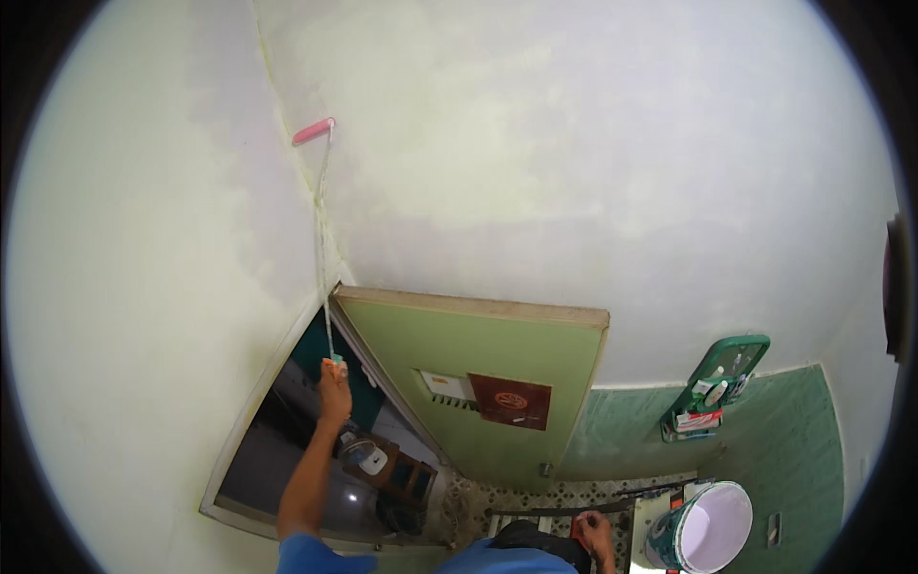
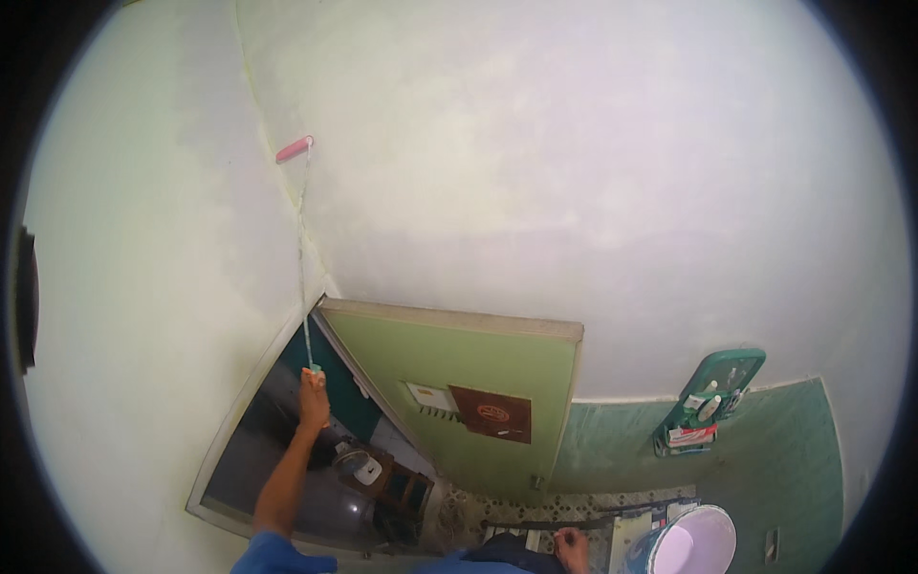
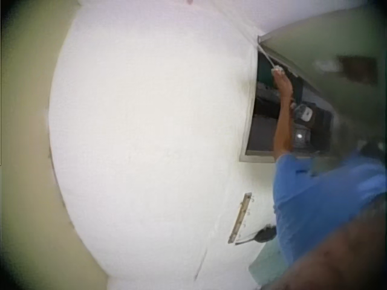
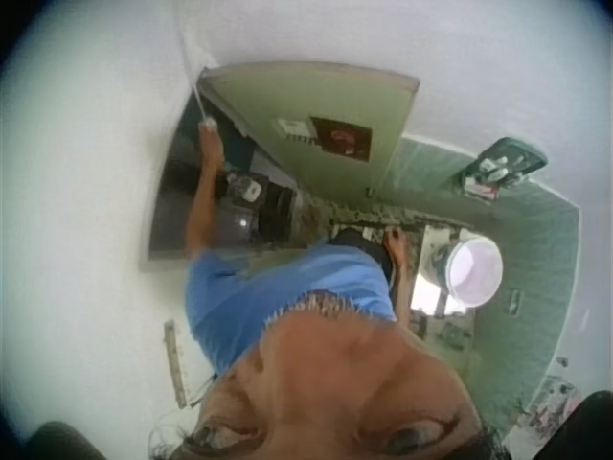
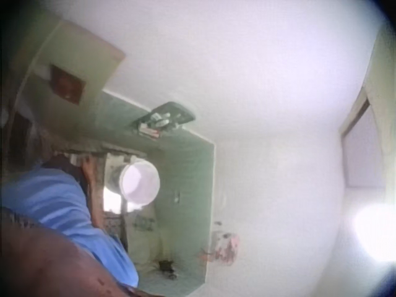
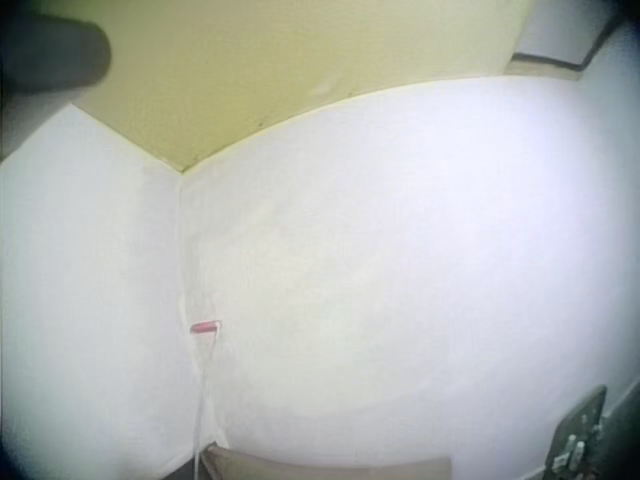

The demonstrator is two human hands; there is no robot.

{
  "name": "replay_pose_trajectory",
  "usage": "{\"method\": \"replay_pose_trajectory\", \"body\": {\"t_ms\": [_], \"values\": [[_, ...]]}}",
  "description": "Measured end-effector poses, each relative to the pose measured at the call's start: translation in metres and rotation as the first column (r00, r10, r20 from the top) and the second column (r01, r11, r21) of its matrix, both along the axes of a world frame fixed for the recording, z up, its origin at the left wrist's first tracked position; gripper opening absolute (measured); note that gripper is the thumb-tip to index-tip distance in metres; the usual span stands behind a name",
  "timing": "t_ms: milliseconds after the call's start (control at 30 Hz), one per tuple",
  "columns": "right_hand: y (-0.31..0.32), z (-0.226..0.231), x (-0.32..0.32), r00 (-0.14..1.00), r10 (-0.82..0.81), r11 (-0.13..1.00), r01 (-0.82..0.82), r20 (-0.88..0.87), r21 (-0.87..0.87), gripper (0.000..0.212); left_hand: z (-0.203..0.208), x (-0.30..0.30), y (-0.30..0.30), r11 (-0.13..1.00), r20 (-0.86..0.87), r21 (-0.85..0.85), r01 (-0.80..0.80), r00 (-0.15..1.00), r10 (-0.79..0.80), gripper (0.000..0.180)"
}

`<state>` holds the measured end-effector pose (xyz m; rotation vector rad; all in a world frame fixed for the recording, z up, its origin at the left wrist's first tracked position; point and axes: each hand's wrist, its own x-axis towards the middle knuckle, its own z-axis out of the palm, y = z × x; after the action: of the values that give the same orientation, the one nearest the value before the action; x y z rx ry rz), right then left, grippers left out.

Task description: The person paints a bathroom wall using a pink roller attached to an extension pole. They repeatedly dip the roller into a bucket of white paint and apply it to the upper wall area above green tiles, working around a door frame and wall-mounted shelf.

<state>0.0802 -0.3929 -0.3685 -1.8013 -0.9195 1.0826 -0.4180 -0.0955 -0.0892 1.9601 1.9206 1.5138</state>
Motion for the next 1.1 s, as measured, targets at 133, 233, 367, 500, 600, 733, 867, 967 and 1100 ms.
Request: {"method": "replay_pose_trajectory", "body": {"t_ms": [133,233,367,500,600,733,867,967,1100], "values": [[0.007,-0.037,0.001,0.999,0.012,1.0,-0.012,-0.039,-0.004,0.013,0.077,-0.044,0.027,0.969,-0.121,0.236,-0.07,0.988,0.101,0.038],[0.022,-0.034,0.003,0.991,0.01,1.0,-0.011,-0.133,-0.011,0.014,0.185,-0.049,0.047,0.986,-0.127,0.136,-0.1,0.985,0.117,0.039],[0.03,0.012,0.0,0.998,0.012,0.995,-0.007,-0.054,0.095,0.014,0.245,0.004,0.039,0.997,0.088,-0.054,-0.059,0.994,0.064,0.039],[0.03,0.003,-0.011,0.992,0.059,0.954,-0.089,0.112,0.287,0.013,0.112,-0.037,0.051,0.956,-0.116,0.281,-0.085,0.986,0.122,0.048],[0.008,0.002,-0.008,0.961,0.0,0.999,0.011,-0.277,0.039,0.013,0.033,0.002,-0.002,1.0,0.058,-0.01,0.01,0.998,-0.009,0.04],[-0.009,-0.01,-0.004,0.986,0.044,0.999,-0.044,-0.161,0.005,0.013,-0.045,0.024,-0.076,0.999,0.062,-0.049,0.004,0.998,-0.001,0.032],[-0.02,-0.002,-0.003,0.999,0.041,0.999,-0.041,0.004,0.022,0.013,-0.088,0.044,-0.125,0.984,0.086,-0.172,-0.042,0.995,0.057,0.03],[-0.019,0.028,-0.01,0.997,0.021,0.995,-0.027,-0.068,-0.095,0.014,-0.103,0.036,-0.135,0.99,0.053,-0.122,-0.07,0.996,0.077,0.029],[-0.02,0.024,-0.003,0.982,-0.007,0.998,-0.006,-0.191,-0.067,0.016,-0.069,0.008,-0.105,0.991,-0.007,-0.11,-0.076,0.997,0.075,0.03]]}}
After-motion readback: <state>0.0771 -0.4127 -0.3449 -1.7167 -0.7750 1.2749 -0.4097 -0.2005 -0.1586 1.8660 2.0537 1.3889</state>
